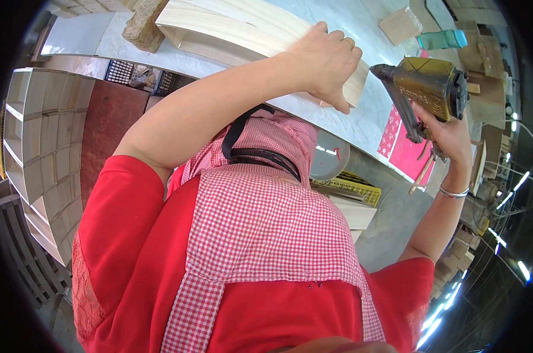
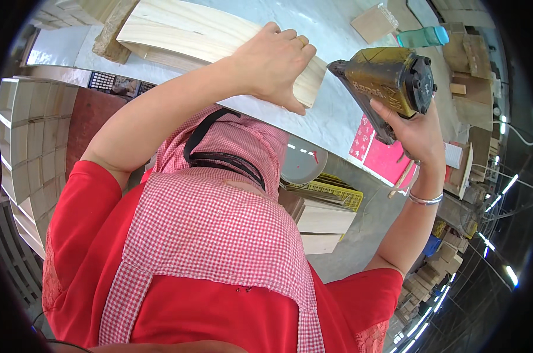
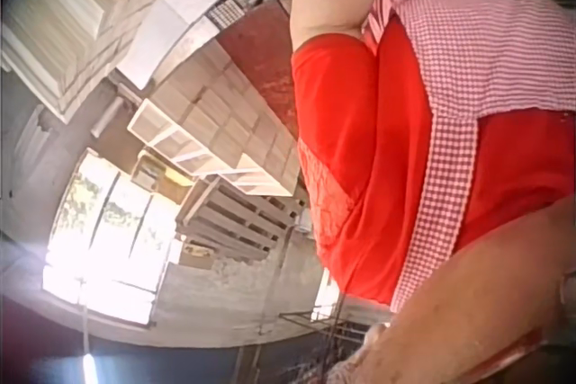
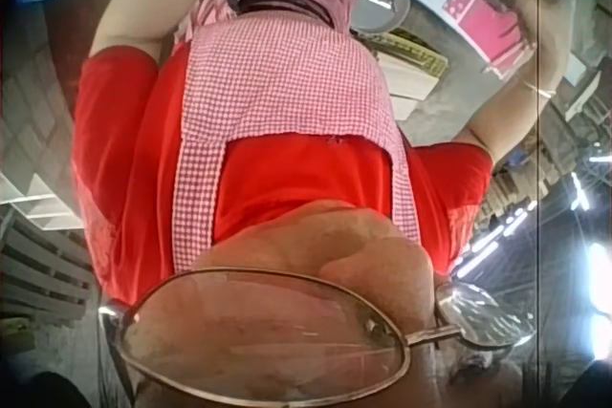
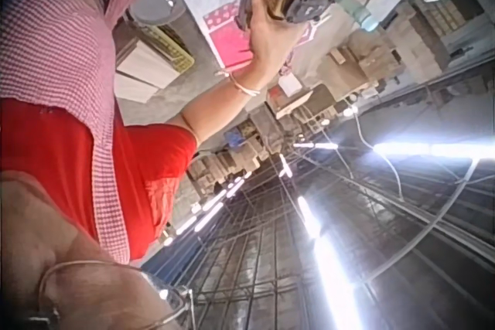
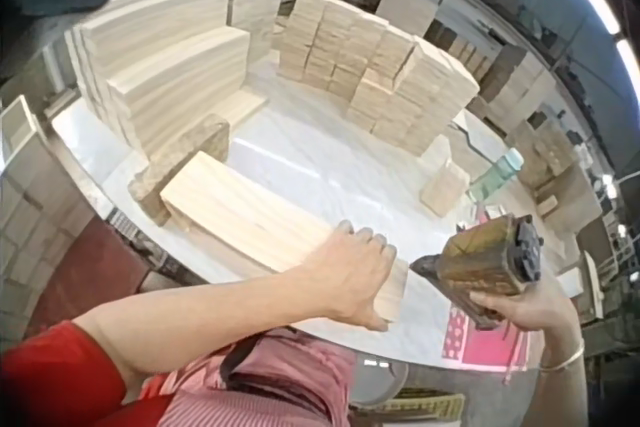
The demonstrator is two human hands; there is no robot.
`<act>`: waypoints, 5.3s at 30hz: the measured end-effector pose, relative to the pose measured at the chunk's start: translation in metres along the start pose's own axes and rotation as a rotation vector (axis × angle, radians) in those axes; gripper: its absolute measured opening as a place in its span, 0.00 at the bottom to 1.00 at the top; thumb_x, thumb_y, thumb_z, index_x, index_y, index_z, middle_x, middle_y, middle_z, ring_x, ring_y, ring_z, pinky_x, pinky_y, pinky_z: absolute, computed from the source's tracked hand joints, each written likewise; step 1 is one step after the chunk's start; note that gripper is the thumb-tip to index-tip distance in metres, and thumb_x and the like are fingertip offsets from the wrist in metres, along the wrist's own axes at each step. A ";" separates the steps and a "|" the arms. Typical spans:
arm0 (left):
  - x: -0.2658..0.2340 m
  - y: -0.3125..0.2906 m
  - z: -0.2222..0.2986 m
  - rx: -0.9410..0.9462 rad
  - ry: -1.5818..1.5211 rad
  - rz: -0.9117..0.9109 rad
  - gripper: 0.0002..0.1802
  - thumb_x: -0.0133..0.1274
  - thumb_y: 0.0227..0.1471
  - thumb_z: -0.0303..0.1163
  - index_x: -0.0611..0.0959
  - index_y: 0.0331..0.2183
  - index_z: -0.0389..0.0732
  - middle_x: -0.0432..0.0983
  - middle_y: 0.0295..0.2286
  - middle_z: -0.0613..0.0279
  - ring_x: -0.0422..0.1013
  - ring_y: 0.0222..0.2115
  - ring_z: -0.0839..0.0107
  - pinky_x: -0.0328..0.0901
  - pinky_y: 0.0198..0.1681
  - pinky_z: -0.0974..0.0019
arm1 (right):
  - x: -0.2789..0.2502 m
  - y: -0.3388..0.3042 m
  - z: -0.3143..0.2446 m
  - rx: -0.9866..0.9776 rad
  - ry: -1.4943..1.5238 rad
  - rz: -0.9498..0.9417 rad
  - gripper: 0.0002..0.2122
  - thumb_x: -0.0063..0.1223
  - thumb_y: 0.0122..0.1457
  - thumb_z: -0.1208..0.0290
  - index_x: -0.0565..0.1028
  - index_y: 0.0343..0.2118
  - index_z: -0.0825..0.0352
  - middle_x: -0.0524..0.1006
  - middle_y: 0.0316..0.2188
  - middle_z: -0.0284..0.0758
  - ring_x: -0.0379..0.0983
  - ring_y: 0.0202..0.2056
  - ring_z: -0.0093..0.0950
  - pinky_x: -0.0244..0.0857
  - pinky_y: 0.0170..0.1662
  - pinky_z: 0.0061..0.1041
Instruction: Assembling wooden boxes by applying wood glue and using a pneumatic nail gun to join pre-cut boards.
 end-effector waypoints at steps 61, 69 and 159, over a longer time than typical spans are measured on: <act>0.044 -0.060 -0.144 -0.368 -1.738 0.098 0.21 0.56 0.59 0.45 0.80 0.45 0.38 0.75 0.43 0.71 0.71 0.25 0.83 0.65 0.30 0.76 | -0.009 -0.057 0.003 -0.019 -0.134 0.022 0.26 0.71 0.48 0.78 0.70 0.50 0.74 0.78 0.44 0.39 0.76 0.44 0.28 0.70 0.47 0.28; 0.085 -0.012 -0.135 -0.208 -2.015 -0.472 0.16 0.58 0.58 0.44 0.82 0.36 0.39 0.71 0.22 0.76 0.63 0.18 0.87 0.57 0.21 0.80 | 0.003 -0.010 -0.048 -0.168 -0.292 -0.148 0.19 0.70 0.49 0.77 0.75 0.43 0.72 0.80 0.37 0.36 0.76 0.40 0.26 0.72 0.43 0.26; 0.068 -0.073 -0.071 -0.388 -0.537 0.525 0.40 0.56 0.52 0.34 0.60 0.63 0.40 0.63 0.58 0.51 0.62 0.57 0.52 0.54 0.61 0.48 | 0.041 0.035 -0.095 -0.120 -0.216 -0.232 0.21 0.71 0.47 0.76 0.75 0.44 0.74 0.81 0.40 0.38 0.76 0.40 0.26 0.71 0.45 0.27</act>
Point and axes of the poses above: each hand's wrist, its own y-axis towards the middle knuckle, its own x-axis out of the palm, z = x × y, the point moved 7 cm from there along y, towards the middle knuckle
